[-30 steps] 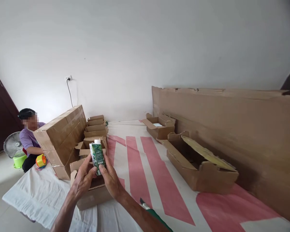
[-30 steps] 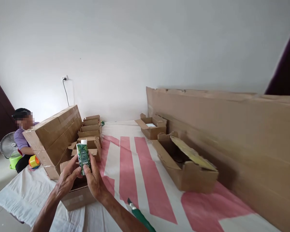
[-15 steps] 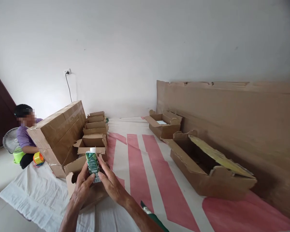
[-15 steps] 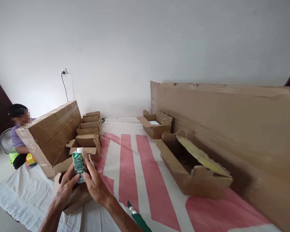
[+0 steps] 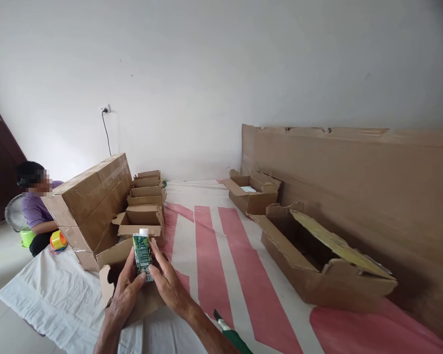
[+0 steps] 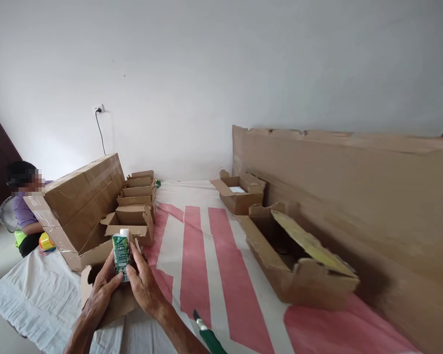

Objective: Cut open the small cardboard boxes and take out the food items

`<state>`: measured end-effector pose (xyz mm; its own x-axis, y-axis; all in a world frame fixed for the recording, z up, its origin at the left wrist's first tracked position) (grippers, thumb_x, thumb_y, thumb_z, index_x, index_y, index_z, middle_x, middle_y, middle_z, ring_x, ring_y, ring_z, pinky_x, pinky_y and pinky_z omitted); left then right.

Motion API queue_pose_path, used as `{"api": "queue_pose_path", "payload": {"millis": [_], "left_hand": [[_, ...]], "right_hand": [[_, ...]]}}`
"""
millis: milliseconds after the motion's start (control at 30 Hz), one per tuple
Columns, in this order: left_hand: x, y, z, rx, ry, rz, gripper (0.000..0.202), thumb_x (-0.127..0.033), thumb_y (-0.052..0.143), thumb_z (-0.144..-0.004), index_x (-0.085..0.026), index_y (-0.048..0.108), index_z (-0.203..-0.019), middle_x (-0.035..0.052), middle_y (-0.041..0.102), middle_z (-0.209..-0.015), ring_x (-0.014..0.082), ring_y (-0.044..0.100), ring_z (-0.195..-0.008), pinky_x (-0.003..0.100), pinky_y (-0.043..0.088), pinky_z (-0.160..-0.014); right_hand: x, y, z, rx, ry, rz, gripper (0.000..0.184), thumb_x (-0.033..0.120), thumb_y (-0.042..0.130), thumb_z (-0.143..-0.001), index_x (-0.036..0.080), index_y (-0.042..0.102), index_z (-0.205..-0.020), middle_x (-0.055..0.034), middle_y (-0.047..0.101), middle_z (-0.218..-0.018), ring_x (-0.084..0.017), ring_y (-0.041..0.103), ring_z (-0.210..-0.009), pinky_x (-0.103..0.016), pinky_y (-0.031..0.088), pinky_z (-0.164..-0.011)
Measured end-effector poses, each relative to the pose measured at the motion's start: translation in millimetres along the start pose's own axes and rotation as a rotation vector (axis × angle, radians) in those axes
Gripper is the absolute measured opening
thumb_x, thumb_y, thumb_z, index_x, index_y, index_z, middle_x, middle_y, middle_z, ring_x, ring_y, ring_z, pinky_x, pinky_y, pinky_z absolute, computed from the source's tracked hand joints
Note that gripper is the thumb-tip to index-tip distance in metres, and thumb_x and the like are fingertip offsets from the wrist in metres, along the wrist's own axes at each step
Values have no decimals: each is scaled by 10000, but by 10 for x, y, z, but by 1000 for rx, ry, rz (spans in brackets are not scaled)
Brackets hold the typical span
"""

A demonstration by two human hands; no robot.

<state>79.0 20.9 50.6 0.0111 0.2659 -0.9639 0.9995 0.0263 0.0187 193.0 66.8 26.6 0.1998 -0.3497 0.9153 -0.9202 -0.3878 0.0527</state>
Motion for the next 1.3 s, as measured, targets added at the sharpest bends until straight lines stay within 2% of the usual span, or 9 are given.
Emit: {"api": "queue_pose_path", "payload": {"millis": [133, 333, 533, 733, 933, 1300], "left_hand": [[43, 41, 37, 23, -24, 55, 872, -385, 838, -884, -312, 445, -1659, 59, 447, -1717, 378, 333, -1620, 507, 281, -1344], [17, 56, 93, 0, -37, 84, 815, -364, 832, -888, -326, 496, -1630, 60, 472, -1703, 378, 323, -1625, 518, 265, -1348], [28, 52, 98, -18, -55, 106, 852, -365, 871, -844, -316, 518, -1618, 84, 505, -1679, 406, 396, -1583, 551, 319, -1320], [51, 50, 113, -22, -79, 81, 837, -372, 836, -884, -325, 480, -1640, 75, 496, -1686, 401, 404, -1578, 549, 352, -1303], [27, 71, 100, -6, -49, 103, 854, -345, 849, -869, -307, 483, -1640, 71, 501, -1683, 389, 400, -1583, 524, 312, -1328], [42, 66, 95, -10, -27, 99, 904, -263, 859, -825, -300, 477, -1644, 63, 480, -1698, 388, 370, -1599, 514, 284, -1340]], "right_hand": [[16, -10, 1, -11, 16, -1, 698, 282, 493, -1018, 286, 354, -1702, -11, 369, -1755, -228, 275, -1652, -497, 205, -1375], [24, -12, 45, 1, 31, 17, 661, 311, 500, -1026, 303, 407, -1680, 1, 395, -1743, -236, 309, -1640, -491, 198, -1378], [45, -7, 66, -1, 24, 35, 657, 315, 488, -1031, 315, 402, -1682, 6, 390, -1745, -239, 305, -1641, -503, 205, -1377], [81, -1, 68, 11, 36, 43, 655, 318, 477, -1038, 316, 391, -1687, 0, 389, -1746, -244, 303, -1642, -501, 209, -1375], [43, -5, 63, 8, 47, 40, 676, 305, 479, -1030, 279, 373, -1696, -15, 373, -1754, -236, 247, -1661, -499, 192, -1378], [19, -26, 63, 1, 34, 12, 687, 300, 519, -1018, 310, 383, -1691, 9, 377, -1751, -238, 244, -1662, -503, 185, -1380]]}}
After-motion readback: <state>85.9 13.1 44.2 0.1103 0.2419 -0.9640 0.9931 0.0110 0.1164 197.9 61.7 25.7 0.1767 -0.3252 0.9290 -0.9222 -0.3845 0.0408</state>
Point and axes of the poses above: each hand's wrist, its own z-axis away from the middle knuckle, its own y-axis out of the palm, x = y × z, the point moved 10 cm from there along -z, towards the middle knuckle
